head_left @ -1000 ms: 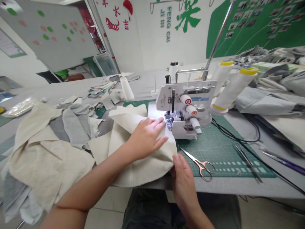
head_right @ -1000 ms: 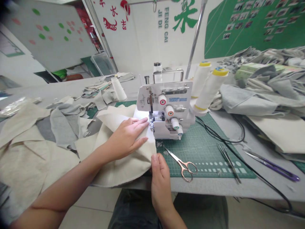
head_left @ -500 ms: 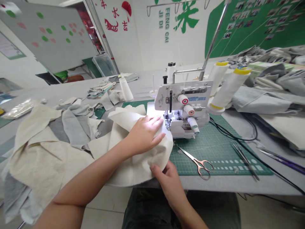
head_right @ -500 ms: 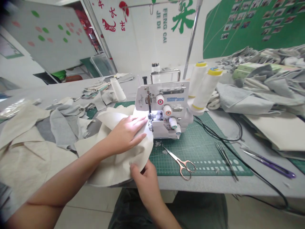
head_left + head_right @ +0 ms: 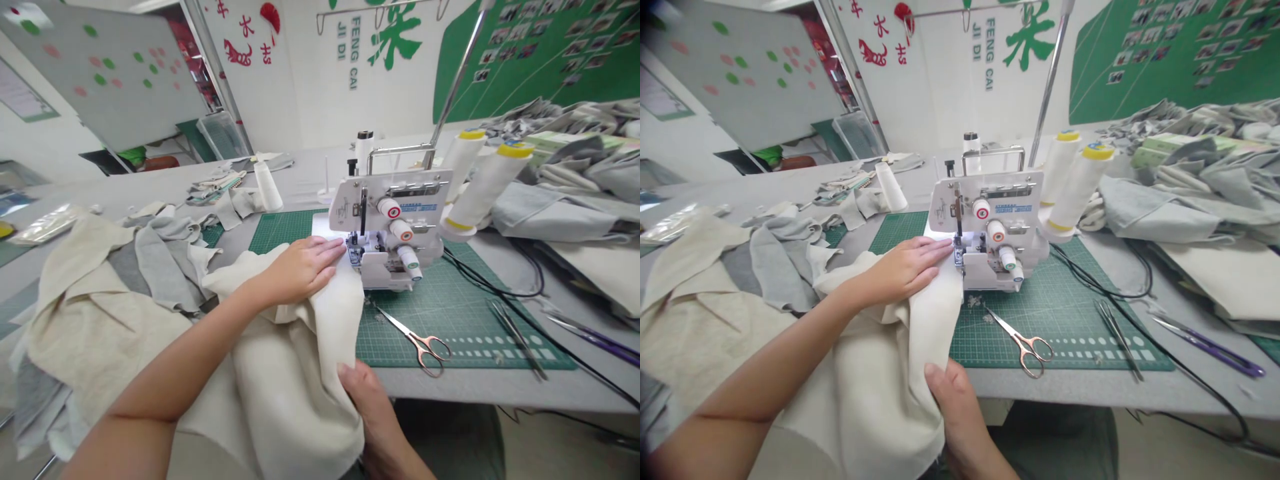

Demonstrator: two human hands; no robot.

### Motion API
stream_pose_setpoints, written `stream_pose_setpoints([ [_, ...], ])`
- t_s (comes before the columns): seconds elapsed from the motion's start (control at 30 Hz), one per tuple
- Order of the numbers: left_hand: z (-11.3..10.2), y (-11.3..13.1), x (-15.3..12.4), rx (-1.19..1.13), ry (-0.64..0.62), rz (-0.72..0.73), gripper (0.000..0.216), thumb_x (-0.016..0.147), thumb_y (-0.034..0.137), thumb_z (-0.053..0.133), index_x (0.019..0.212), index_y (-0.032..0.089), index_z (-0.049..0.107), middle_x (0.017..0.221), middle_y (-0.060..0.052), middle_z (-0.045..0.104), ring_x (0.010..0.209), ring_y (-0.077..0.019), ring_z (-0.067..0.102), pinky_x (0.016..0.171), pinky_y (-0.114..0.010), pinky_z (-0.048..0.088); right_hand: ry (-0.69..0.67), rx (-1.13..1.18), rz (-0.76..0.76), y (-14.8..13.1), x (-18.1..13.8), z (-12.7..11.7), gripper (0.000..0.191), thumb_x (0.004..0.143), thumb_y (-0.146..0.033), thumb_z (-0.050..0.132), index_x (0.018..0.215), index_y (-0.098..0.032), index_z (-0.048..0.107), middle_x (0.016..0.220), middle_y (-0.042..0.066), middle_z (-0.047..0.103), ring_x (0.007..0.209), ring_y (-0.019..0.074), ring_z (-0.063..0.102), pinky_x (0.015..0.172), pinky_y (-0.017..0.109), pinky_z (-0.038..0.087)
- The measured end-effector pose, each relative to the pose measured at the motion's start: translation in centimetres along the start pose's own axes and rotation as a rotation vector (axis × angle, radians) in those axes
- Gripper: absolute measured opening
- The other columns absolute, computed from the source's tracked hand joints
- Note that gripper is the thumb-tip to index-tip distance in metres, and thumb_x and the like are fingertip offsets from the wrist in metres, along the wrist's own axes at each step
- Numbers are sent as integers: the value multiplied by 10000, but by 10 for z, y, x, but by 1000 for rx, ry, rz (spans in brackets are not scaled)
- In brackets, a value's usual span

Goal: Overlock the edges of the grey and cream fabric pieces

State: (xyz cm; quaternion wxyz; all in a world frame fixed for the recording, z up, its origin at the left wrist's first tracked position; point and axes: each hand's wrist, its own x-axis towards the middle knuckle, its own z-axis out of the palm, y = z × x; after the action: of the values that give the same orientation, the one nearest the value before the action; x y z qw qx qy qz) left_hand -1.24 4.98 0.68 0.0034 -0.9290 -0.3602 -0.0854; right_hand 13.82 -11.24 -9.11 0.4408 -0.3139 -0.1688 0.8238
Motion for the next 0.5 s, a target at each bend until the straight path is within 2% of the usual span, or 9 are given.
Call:
stream_pose_setpoints([
  [0.07, -1, 2, 0, -3, 9, 12, 457, 994, 283, 401, 1416, 129, 484, 1467, -110, 508, 1291, -266, 490, 1080, -438, 402, -30, -6, 15, 0, -5, 0, 583, 622, -519, 860, 1027, -125, 719, 858, 118, 765, 777, 262, 708, 742, 371, 547],
  [0.13, -2, 12, -3, 16, 45, -29, 408, 995, 277, 415, 1360, 141, 538, 1420, -114, 555, 1264, -264, 526, 1060, -443, 424, -44, -56, 22, 1, -7, -1, 600, 576, -480, 898, 1024, -123, 723, 873, 114, 768, 771, 257, 709, 753, 369, 544],
  [0.27, 4, 48, -16, 35, 169, -187, 379, 1004, 284, 410, 1290, 109, 586, 1337, -134, 617, 1241, -269, 558, 1069, -458, 429, -5, -169, -16, 2, -6, -7, 513, 655, -471, 860, 1013, -126, 737, 917, 109, 772, 865, 268, 706, 844, 395, 527],
  [0.37, 12, 66, -25, -2, 181, -238, 449, 997, 331, 428, 1341, 67, 544, 1412, -161, 553, 1319, -279, 503, 1132, -465, 381, 20, -218, -38, 3, -5, -13, 512, 705, -501, 821, 1062, -145, 729, 1002, 113, 768, 967, 286, 692, 923, 428, 503],
  [0.5, 16, 62, -28, -17, 126, -221, 485, 998, 322, 424, 1412, 76, 476, 1489, -147, 472, 1398, -254, 421, 1180, -449, 330, -8, -257, -45, 4, -2, -16, 502, 733, -491, 807, 1093, -152, 718, 1049, 120, 763, 961, 285, 696, 937, 443, 496],
])
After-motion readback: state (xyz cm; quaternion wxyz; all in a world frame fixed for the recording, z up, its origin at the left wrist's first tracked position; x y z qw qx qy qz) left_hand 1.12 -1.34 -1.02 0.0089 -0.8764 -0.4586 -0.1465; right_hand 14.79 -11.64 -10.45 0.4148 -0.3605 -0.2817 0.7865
